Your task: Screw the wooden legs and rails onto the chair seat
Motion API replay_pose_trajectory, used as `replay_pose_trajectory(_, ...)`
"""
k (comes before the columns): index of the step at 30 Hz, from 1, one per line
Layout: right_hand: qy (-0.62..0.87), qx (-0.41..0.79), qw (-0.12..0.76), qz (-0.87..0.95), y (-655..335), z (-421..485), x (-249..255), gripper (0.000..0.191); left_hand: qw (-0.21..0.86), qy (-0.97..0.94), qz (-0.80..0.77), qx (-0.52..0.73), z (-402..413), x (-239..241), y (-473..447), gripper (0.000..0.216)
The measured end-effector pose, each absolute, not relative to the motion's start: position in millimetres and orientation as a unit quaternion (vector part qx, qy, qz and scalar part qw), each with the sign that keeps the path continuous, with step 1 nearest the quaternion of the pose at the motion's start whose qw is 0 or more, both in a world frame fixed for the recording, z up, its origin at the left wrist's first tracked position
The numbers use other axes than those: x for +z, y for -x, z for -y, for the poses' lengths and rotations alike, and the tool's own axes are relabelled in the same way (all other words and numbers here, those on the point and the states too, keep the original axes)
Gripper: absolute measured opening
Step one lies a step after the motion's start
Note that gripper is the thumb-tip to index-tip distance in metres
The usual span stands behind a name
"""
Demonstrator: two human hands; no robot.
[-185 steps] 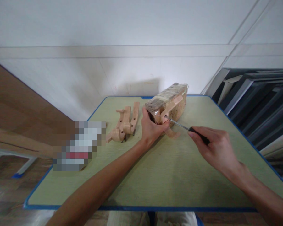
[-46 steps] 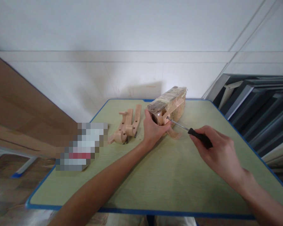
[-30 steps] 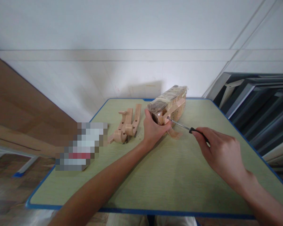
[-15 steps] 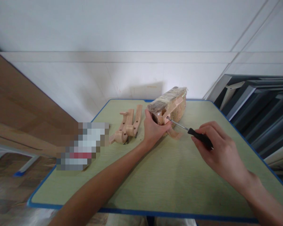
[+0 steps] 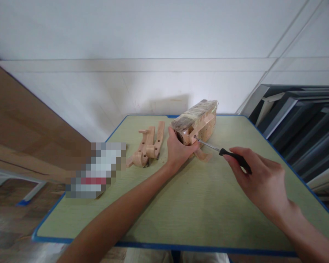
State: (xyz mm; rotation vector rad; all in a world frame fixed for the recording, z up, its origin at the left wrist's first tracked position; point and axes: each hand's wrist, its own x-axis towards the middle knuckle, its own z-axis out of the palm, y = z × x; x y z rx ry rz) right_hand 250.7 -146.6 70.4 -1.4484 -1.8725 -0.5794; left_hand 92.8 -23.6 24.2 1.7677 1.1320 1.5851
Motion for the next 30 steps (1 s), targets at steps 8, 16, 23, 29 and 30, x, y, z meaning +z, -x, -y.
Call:
replay_pose_trajectory(8, 0.539, -0.245, 0.379, 0.711, -249.7, 145.9, 69.3, 0.01, 0.26, -0.658, -0.405, 0.579, 21.9, 25.4, -91.6, 0.058)
replay_pose_trajectory(16, 0.542, -0.198, 0.385, 0.72, -253.1, 137.7, 64.4, 0.011, 0.274, -0.656, -0.402, 0.578, 21.1, 26.7, -89.2, 0.06)
replay_pose_trajectory(23, 0.533, -0.16, 0.397, 0.73, -253.3, 135.6, 62.3, 0.012, 0.276, -0.645, -0.401, 0.588, 19.8, 24.7, -89.7, 0.058)
replay_pose_trajectory(29, 0.534, -0.155, 0.401, 0.728, -250.5, 135.9, 63.9, 0.012, 0.292, -0.64, -0.385, 0.598, 20.0, 23.9, -91.2, 0.058)
replay_pose_trajectory(30, 0.535, -0.155, 0.403, 0.726, -249.9, 135.8, 64.4, 0.012, 0.29, -0.639, -0.384, 0.6, 20.0, 23.8, -91.4, 0.058)
